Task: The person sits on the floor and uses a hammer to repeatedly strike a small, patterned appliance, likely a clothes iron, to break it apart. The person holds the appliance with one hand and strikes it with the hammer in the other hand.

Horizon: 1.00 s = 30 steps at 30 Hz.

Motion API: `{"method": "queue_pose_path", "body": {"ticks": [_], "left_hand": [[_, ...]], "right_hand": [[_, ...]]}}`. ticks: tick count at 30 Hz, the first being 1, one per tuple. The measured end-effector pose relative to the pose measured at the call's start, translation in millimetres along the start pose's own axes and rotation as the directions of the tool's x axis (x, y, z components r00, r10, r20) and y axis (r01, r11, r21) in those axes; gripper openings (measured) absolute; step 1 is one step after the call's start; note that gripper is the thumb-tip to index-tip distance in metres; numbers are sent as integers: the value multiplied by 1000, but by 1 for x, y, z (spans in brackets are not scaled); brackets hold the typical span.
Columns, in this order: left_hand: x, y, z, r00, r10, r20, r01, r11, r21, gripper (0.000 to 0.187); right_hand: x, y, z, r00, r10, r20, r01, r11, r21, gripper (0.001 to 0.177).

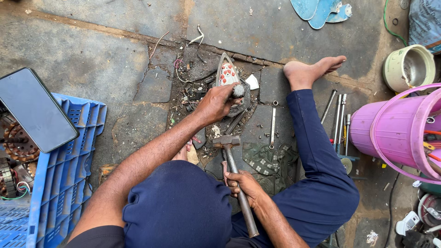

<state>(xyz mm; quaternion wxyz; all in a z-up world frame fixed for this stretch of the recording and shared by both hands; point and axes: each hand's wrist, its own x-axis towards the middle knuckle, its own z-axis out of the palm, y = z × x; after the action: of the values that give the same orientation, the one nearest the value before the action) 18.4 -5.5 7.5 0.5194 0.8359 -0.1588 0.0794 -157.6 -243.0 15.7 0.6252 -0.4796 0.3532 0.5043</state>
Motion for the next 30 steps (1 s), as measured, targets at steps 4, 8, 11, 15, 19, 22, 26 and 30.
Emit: {"method": "queue_pose_path", "body": {"ticks": [4,8,11,15,19,22,26,30], "left_hand": [[-3,-1,1,997,-57,47,56,998,13,49],[-9,-4,0,999,-23,42,24,999,-22,52],[-6,-6,8,999,14,46,-15,1000,17,60],[-9,-2,13,994,99,38,-101,993,59,62],[-13,9,15,997,61,55,-64,997,52,57],[-16,14,14,995,81,62,-83,996,23,52],[-13,16,14,996,73,60,-75,997,32,54],[-16,17,17,997,43,67,-44,999,8,61]], "right_hand": [[-12,-4,8,1000,-5,-25,5,1000,-7,11],[-47,-15,25,989,-136,-50,128,982,-138,19],[-69,-24,13,946,-308,-98,266,913,-309,25],[-100,-22,-25,743,-642,-189,357,619,-699,24],[-192,-51,-58,421,-904,-81,832,420,-363,32],[-261,-110,-66,593,-746,303,796,601,-79,37],[-222,-162,-50,475,-727,495,822,568,45,38],[-107,-100,-33,511,-855,82,343,116,-932,33]]}}
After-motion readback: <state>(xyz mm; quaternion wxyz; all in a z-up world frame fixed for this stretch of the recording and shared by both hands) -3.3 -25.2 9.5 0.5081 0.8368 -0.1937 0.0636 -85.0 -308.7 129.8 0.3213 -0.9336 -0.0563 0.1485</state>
